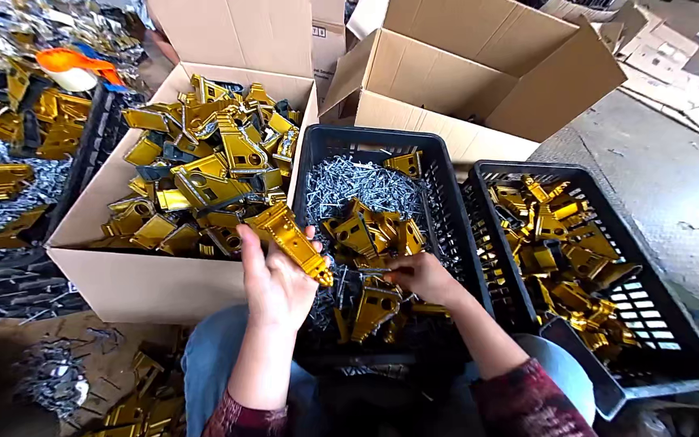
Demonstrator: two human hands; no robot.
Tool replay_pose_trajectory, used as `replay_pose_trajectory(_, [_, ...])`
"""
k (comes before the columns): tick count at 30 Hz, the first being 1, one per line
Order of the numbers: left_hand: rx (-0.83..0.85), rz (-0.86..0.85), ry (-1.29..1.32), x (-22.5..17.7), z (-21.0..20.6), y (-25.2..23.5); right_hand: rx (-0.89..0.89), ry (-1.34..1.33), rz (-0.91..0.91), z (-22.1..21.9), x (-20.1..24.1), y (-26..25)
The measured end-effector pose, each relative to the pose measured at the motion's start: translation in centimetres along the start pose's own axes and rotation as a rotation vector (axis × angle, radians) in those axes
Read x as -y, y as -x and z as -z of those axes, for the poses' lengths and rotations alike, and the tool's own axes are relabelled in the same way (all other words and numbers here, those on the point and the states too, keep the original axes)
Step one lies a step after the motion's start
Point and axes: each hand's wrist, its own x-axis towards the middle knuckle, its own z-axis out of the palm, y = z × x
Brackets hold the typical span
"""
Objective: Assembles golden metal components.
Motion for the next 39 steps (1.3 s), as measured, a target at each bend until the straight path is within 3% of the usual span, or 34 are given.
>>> replay_pose_trajectory(3, [-0.131, -0.044, -0.173, 0.9, -0.7, -0.1, -0.203, -0.290, 0.087, 0.0, -1.1, 2.1])
replay_pose_trajectory(5, [-0.157, -0.115, -0.466, 1.7, -0.4, 0.0, -0.357, -0.447, 0.242, -0.2, -0.8, 3.1])
replay_pose_trajectory(7, [-0.045, -0.212, -0.846, 2.5, 0.6, 0.0, -0.455, -0.599, 0.417, -0.1, -0.1, 3.5])
replay_pose_trajectory(9, [0.062, -0.211, -1.039, 3.4, 0.9, 0.2, -0.485, -0.675, 0.556, 0.1, 0.8, 3.6])
replay_pose_trajectory(14, [0.163, -0.050, -0.889, 5.8, 0.0, 0.6, -0.668, -0.368, 0.627, -1.2, 0.9, 2.7])
replay_pose_trajectory(21, [0.079, -0.092, -0.883, 7.1, -0.4, 0.8, -0.821, 0.043, 0.692, -2.8, 0.4, 1.7])
replay_pose_trajectory(26, [-0.012, -0.152, -0.820, 7.2, -0.5, 0.4, -0.683, 0.042, 0.632, -2.2, 0.1, 2.3])
replay_pose_trajectory(29, [0.058, -0.170, -0.758, 7.1, -0.6, 0.6, -0.472, -0.304, 0.595, -1.9, -0.2, 2.5])
replay_pose_trajectory(34, [0.385, 0.093, -0.457, 7.2, 0.1, 1.3, 0.052, -0.924, 0.707, -1.9, 1.3, 2.9])
replay_pose_trajectory(37, [0.413, 0.130, -0.430, 7.9, 0.6, 1.0, -0.007, -1.102, 0.663, -3.1, 2.2, 3.1])
replay_pose_trajectory(39, [0.358, 0.060, -0.582, 7.5, 0.3, 0.7, -0.138, -1.000, 0.620, -3.3, 2.2, 3.3])
